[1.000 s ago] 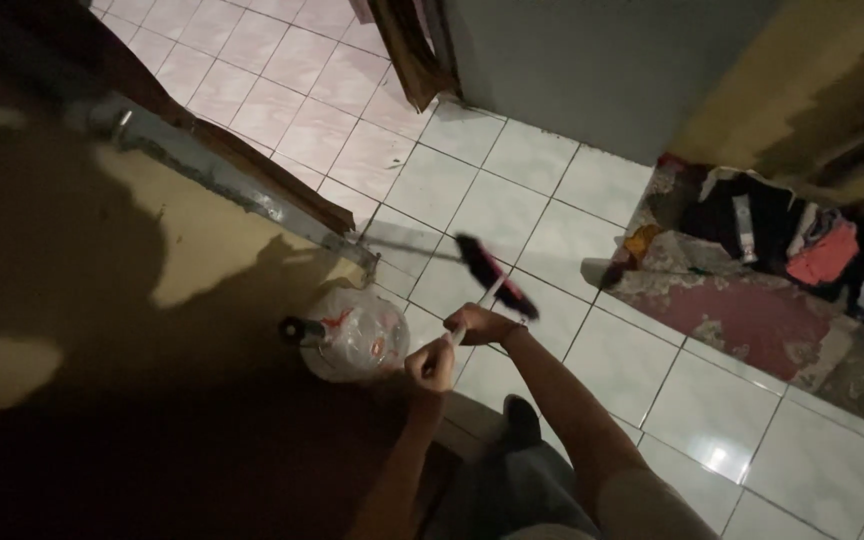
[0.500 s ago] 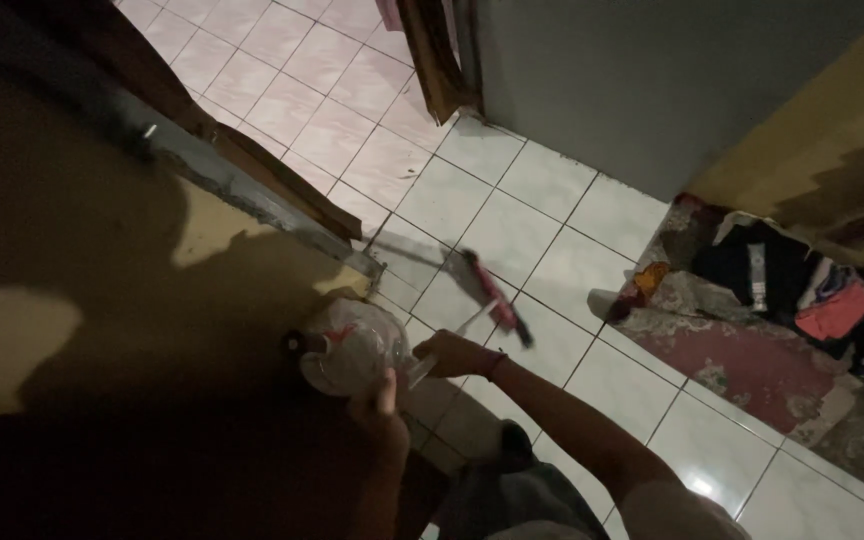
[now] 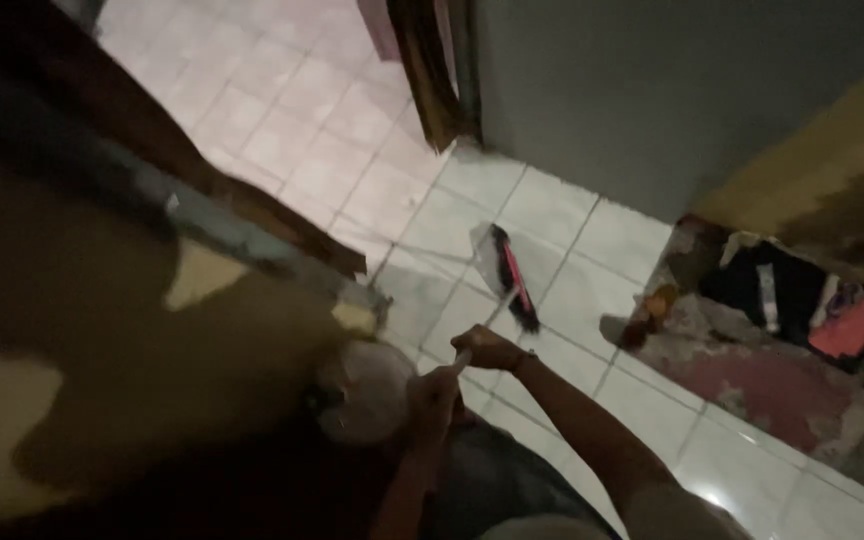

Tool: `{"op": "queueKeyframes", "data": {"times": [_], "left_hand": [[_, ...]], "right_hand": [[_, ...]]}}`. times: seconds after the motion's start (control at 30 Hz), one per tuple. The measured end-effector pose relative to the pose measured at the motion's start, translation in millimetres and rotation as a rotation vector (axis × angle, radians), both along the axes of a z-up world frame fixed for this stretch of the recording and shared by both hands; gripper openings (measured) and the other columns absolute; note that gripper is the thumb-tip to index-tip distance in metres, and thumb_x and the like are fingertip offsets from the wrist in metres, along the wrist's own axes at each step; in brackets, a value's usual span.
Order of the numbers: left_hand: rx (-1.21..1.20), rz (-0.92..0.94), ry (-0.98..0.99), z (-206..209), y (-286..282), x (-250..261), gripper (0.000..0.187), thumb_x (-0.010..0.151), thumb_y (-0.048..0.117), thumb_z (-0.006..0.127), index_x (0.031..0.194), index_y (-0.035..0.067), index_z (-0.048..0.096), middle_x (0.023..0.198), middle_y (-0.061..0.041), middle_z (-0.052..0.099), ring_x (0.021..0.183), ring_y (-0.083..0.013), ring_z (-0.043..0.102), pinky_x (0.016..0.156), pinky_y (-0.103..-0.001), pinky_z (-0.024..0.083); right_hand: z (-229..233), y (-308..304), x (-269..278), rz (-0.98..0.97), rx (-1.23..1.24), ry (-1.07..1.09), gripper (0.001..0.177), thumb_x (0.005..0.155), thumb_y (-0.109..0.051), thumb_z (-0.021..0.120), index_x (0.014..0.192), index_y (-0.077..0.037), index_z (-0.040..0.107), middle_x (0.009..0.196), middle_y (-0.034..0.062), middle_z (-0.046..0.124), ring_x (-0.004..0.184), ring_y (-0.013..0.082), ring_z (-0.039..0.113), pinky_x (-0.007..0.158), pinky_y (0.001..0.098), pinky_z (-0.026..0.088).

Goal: Sweep the floor using a broom in a tiled room with motorcycles.

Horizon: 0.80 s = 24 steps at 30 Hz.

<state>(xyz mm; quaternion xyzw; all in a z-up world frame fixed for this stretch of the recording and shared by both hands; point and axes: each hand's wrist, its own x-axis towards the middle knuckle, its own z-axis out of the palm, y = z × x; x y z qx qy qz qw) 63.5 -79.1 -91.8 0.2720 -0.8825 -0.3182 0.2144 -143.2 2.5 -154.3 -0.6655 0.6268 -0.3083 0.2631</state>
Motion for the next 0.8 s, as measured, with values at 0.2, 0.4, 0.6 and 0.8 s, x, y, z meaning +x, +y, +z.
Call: {"op": "queueKeyframes", "data": {"times": [0.2, 0.4, 0.6, 0.8], "left_hand": [[0.735, -0.306, 0.511, 84, -131, -73, 0.049, 0.109, 0.023, 0.053, 0.062, 0.008, 0.051, 0.056, -0.003, 0.046, 0.046, -0.018, 0.038, 0.046, -0.033, 0.034], [1.108, -0.823, 0.724, 48, -214, -169, 0.058, 0.118, 0.029, 0.034, 0.063, 0.011, 0.038, 0.055, -0.001, 0.037, 0.046, -0.0138, 0.031, 0.055, -0.038, 0.037], [1.362, -0.455, 0.402, 0, -203, -194, 0.052, 0.108, 0.026, 0.043, 0.059, 0.008, 0.043, 0.052, -0.004, 0.039, 0.044, -0.0157, 0.03, 0.045, -0.033, 0.027], [1.028, -0.512, 0.383, 53, -247, -163, 0.057, 0.11, 0.028, 0.052, 0.061, 0.011, 0.029, 0.054, 0.002, 0.027, 0.047, -0.0091, 0.023, 0.051, -0.035, 0.021]], "right_hand": [[83, -65, -26, -0.322, -0.15, -0.078, 0.027, 0.082, -0.02, 0.077, 0.098, 0.0, 0.068, 0.09, 0.0214, 0.07, 0.082, 0.0405, 0.065, 0.071, 0.0483, 0.051], [28, -87, -54, -0.795, 0.15, -0.033, 0.044, 0.081, -0.026, 0.081, 0.119, -0.004, 0.072, 0.112, 0.0187, 0.075, 0.099, 0.0333, 0.073, 0.086, 0.0414, 0.058], [-98, -101, -63, -0.864, 0.298, -0.047, 0.056, 0.08, -0.032, 0.085, 0.127, -0.005, 0.069, 0.125, 0.0175, 0.07, 0.11, 0.0353, 0.068, 0.093, 0.0459, 0.051], [-71, -196, -44, -0.588, -0.231, -0.525, 0.043, 0.077, -0.013, 0.072, 0.118, 0.001, 0.068, 0.118, 0.0178, 0.074, 0.112, 0.0318, 0.071, 0.094, 0.0415, 0.054]]}}
